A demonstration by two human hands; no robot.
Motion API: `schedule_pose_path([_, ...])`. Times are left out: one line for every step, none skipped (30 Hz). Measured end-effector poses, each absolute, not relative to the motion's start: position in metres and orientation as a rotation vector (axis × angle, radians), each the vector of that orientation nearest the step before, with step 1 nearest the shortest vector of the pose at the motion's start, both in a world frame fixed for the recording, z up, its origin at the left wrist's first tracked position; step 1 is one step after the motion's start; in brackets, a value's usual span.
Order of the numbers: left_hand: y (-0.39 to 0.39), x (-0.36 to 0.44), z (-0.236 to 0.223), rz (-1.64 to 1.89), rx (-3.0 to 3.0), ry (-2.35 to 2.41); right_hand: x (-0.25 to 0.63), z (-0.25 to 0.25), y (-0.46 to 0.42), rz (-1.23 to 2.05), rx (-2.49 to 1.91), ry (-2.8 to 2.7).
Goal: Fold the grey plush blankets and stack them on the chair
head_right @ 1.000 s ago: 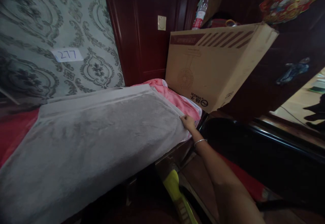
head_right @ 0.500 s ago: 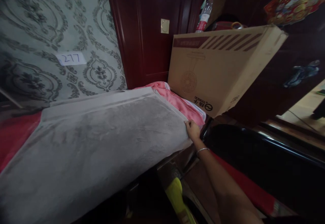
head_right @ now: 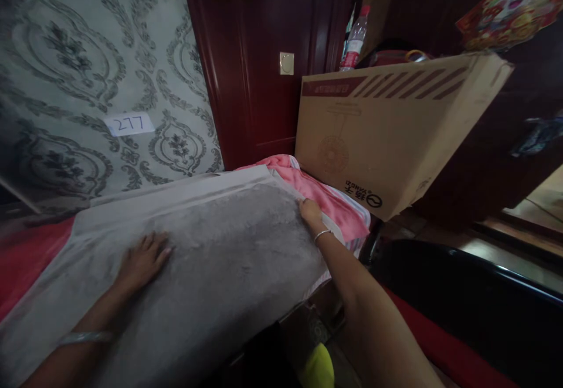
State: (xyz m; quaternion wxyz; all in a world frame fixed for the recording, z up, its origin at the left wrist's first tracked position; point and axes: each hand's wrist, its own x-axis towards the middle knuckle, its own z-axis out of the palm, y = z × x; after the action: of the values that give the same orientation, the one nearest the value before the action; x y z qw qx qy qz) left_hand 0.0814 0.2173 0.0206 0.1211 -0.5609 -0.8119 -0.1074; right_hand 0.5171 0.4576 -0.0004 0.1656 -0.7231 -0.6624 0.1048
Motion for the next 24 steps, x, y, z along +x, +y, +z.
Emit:
schedule_pose_path([0.227,0.083,0.015,-0.287,-1.645,-2.379,0.514,-0.001,0.463,0.306,-2.068,-1.863])
schedule_pose_path([0.234,0.085,0.009,-0.25,-1.651,-2.391,0.511,-0.003,0.468,0.309,-2.077,-1.839])
schedule_pose_path([0.24,0.086,0.003,-0.204,-1.651,-2.404,0.51,-0.005,0.471,0.308,-2.084,-1.819])
schedule_pose_path([0.244,0.086,-0.002,-0.151,-1.648,-2.415,0.51,-0.007,0.474,0.306,-2.093,-1.801])
schedule_pose_path([0.246,0.085,-0.007,-0.098,-1.644,-2.422,0.51,-0.01,0.477,0.304,-2.104,-1.785])
schedule_pose_path([0.248,0.085,-0.011,-0.048,-1.641,-2.424,0.51,-0.012,0.479,0.303,-2.114,-1.774])
schedule_pose_path([0.249,0.084,-0.014,-0.004,-1.638,-2.423,0.511,-0.014,0.482,0.303,-2.121,-1.768])
schedule_pose_path([0.249,0.083,-0.015,0.025,-1.633,-2.418,0.51,-0.016,0.485,0.304,-2.123,-1.768])
schedule_pose_path([0.249,0.082,-0.017,0.039,-1.628,-2.411,0.508,-0.016,0.49,0.306,-2.12,-1.773])
schedule_pose_path([0.249,0.082,-0.018,0.046,-1.625,-2.404,0.506,-0.016,0.495,0.307,-2.113,-1.783])
schedule_pose_path([0.249,0.081,-0.018,0.052,-1.62,-2.398,0.502,-0.015,0.502,0.31,-2.103,-1.795])
schedule_pose_path([0.25,0.08,-0.019,0.055,-1.616,-2.39,0.497,-0.013,0.509,0.313,-2.094,-1.809])
schedule_pose_path([0.25,0.08,-0.02,0.056,-1.611,-2.382,0.491,-0.01,0.518,0.318,-2.086,-1.821])
schedule_pose_path([0.25,0.079,-0.021,0.055,-1.605,-2.377,0.485,-0.007,0.528,0.325,-2.081,-1.833])
schedule_pose_path([0.25,0.078,-0.022,0.054,-1.6,-2.376,0.478,-0.004,0.539,0.334,-2.079,-1.841])
schedule_pose_path([0.25,0.077,-0.024,0.05,-1.596,-2.378,0.471,0.0,0.55,0.344,-2.08,-1.848])
schedule_pose_path([0.25,0.076,-0.025,0.043,-1.593,-2.385,0.463,0.003,0.561,0.355,-2.082,-1.855])
schedule_pose_path([0.25,0.075,-0.027,0.032,-1.59,-2.393,0.456,0.005,0.572,0.364,-2.08,-1.864])
schedule_pose_path([0.25,0.074,-0.029,0.022,-1.591,-2.397,0.449,0.006,0.582,0.369,-2.073,-1.878])
schedule_pose_path([0.25,0.072,-0.031,0.014,-1.593,-2.396,0.443,0.006,0.591,0.37,-2.059,-1.896])
schedule_pose_path([0.25,0.071,-0.032,0.012,-1.592,-2.392,0.437,0.005,0.598,0.362,-2.039,-1.915])
schedule_pose_path([0.25,0.069,-0.033,0.017,-1.591,-2.386,0.433,0.002,0.603,0.345,-2.018,-1.929])
schedule_pose_path([0.249,0.068,-0.034,0.029,-1.593,-2.382,0.429,-0.002,0.607,0.319,-2.003,-1.935])
schedule_pose_path([0.249,0.067,-0.035,0.043,-1.597,-2.382,0.426,-0.006,0.61,0.287,-1.997,-1.931])
